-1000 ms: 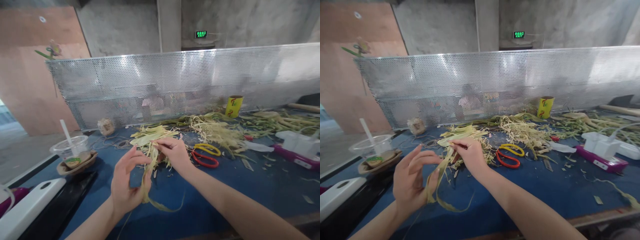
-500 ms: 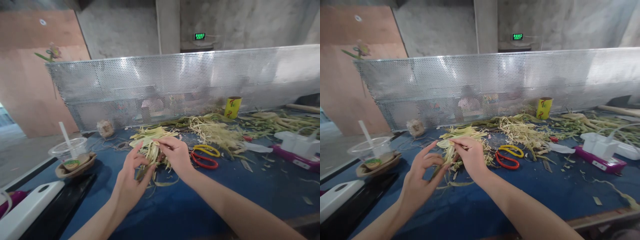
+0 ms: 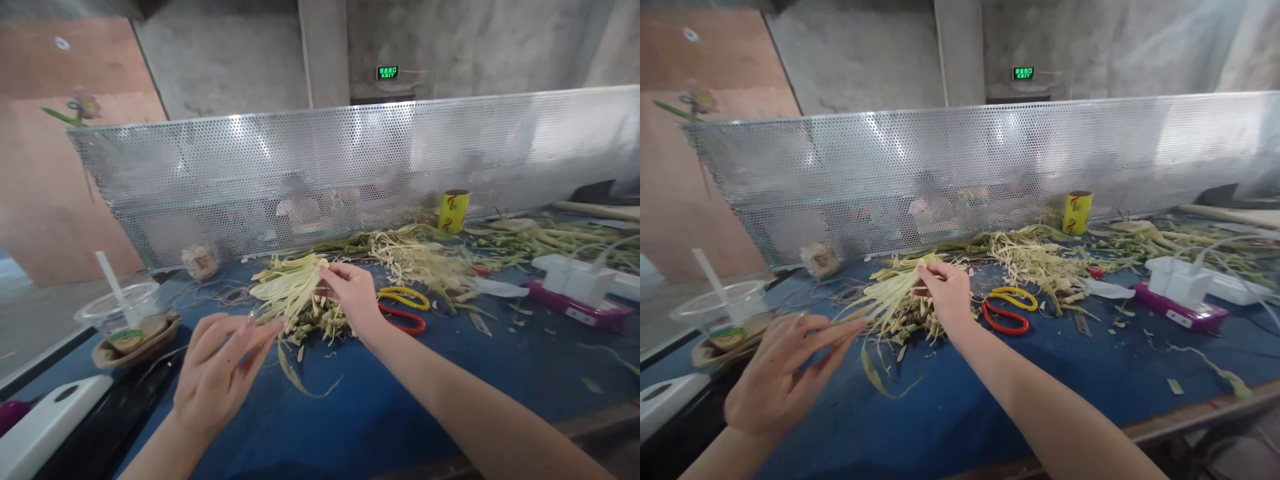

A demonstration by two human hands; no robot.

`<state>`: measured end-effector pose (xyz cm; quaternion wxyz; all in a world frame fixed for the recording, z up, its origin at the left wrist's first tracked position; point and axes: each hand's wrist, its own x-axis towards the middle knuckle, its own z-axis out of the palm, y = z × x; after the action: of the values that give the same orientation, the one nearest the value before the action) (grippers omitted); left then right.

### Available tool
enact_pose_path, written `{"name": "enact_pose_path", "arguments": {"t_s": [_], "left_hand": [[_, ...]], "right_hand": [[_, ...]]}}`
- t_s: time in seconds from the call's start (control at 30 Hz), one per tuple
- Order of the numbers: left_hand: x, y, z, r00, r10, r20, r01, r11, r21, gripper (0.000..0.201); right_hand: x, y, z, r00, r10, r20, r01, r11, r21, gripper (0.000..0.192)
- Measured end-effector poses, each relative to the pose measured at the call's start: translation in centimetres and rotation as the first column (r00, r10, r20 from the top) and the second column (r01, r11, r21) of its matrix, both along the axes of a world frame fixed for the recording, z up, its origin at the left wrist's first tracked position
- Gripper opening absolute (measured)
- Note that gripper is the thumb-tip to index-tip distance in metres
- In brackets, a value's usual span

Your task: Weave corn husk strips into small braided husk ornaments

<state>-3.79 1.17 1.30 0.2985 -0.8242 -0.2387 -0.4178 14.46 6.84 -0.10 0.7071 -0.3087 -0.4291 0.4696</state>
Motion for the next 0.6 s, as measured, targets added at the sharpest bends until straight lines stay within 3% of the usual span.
{"name": "enact_pose_path", "arguments": {"t_s": [0.1,0.23,0.3,0.47,0.6], "left_hand": [[0.3,0.1,-0.8,0.994,-0.106,-0.022,0.103,0.988,-0.115,0.025],[0.7,0.4,-1.5,0.97,-0.241,-0.032,0.236,0.965,-0.113,0.067],[0.8,0.3,-1.4,0.975,-0.222,-0.034,0.217,0.971,-0.102,0.077],[0.5,0.3,-0.6,0.989,-0.119,-0.088,0.119,0.993,-0.01,0.077],[0.1,0.8,-0.6,0.998,-0.01,-0.062,0.011,1.0,0.011,0.061]], "right_hand": [[0.3,0.2,0.2,0.999,0.005,-0.05,-0.005,1.0,-0.001,0.019],[0.7,0.7,0.3,0.994,-0.028,-0.103,0.03,1.0,0.011,0.021],[0.9,1.0,0.3,0.992,-0.04,-0.124,0.042,0.999,0.015,0.022],[1.9,1.6,0.5,0.98,-0.065,-0.187,0.072,0.997,0.027,0.023],[2.6,2.0,0.7,0.964,-0.04,-0.264,0.044,0.999,0.008,0.019]]}}
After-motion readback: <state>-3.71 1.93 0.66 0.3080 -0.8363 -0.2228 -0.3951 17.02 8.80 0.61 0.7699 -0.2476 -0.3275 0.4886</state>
